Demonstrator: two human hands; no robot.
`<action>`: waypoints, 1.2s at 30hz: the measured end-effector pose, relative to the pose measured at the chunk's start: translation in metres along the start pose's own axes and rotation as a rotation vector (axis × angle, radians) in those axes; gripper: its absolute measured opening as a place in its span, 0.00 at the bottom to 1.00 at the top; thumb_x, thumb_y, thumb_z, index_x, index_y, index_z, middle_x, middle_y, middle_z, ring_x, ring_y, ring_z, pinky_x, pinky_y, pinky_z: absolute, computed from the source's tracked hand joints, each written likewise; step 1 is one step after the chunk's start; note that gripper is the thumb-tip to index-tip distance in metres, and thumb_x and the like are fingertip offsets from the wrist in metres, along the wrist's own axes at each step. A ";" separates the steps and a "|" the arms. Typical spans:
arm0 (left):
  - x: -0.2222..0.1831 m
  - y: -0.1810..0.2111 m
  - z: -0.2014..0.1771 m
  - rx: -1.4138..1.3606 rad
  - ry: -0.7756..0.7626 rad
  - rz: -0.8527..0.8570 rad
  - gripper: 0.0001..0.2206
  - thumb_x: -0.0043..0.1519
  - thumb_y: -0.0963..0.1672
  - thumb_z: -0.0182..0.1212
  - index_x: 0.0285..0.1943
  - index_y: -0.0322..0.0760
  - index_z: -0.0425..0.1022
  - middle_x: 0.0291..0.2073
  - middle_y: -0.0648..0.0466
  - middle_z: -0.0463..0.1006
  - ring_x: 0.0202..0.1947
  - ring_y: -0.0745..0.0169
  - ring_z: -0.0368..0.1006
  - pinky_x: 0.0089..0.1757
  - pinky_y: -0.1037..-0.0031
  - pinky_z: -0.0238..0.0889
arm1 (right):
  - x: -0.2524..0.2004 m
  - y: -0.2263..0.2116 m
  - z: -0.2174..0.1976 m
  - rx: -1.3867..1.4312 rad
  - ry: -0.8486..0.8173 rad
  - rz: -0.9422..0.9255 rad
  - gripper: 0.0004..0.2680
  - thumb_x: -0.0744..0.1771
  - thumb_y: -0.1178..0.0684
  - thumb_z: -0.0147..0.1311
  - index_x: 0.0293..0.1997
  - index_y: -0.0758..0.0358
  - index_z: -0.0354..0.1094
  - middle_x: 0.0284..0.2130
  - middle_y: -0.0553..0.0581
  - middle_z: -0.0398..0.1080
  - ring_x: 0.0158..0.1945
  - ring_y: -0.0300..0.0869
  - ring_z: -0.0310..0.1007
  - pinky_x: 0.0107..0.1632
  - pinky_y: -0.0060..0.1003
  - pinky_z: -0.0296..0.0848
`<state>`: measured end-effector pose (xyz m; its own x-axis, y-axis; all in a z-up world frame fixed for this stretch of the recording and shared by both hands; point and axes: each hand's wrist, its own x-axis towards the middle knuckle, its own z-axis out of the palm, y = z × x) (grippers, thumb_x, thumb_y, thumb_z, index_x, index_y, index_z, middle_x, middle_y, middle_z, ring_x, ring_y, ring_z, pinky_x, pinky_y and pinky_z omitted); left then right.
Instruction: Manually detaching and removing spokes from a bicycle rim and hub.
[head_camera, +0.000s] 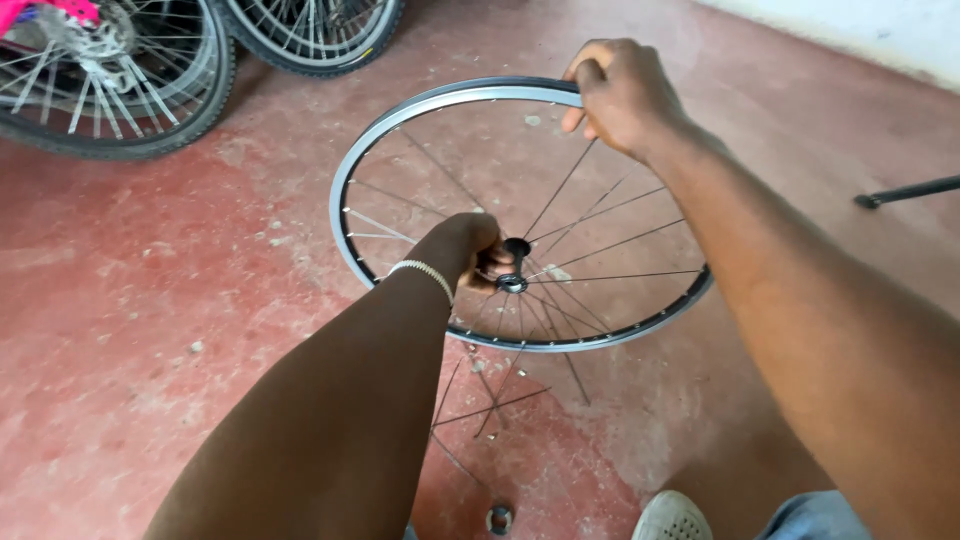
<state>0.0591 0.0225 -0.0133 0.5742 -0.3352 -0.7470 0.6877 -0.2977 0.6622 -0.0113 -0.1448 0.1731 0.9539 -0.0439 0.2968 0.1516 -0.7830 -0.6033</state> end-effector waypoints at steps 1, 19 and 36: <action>0.006 0.002 0.004 0.001 -0.008 0.005 0.12 0.61 0.39 0.38 0.25 0.39 0.65 0.18 0.54 0.71 0.23 0.59 0.67 0.52 0.55 0.68 | 0.002 0.001 -0.003 -0.008 0.004 0.001 0.09 0.72 0.60 0.39 0.45 0.60 0.71 0.26 0.51 0.78 0.17 0.32 0.63 0.22 0.28 0.63; -0.077 0.039 0.011 0.284 0.229 0.251 0.07 0.62 0.38 0.54 0.39 0.28 0.78 0.19 0.48 0.73 0.11 0.61 0.65 0.16 0.74 0.58 | -0.004 -0.002 0.001 0.027 0.004 -0.072 0.12 0.71 0.60 0.35 0.49 0.58 0.70 0.24 0.51 0.76 0.18 0.33 0.65 0.23 0.29 0.65; -0.161 0.099 -0.037 0.628 0.876 0.849 0.35 0.52 0.54 0.79 0.64 0.52 0.61 0.65 0.52 0.58 0.70 0.43 0.53 0.63 0.46 0.55 | 0.018 0.053 -0.044 0.084 -0.302 0.165 0.07 0.63 0.59 0.65 0.44 0.64 0.77 0.26 0.65 0.79 0.27 0.48 0.80 0.35 0.37 0.79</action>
<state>0.0510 0.0797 0.1699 0.9653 -0.0167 0.2606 -0.1936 -0.7159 0.6708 0.0029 -0.2145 0.1785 0.9989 0.0303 -0.0345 -0.0017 -0.7262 -0.6875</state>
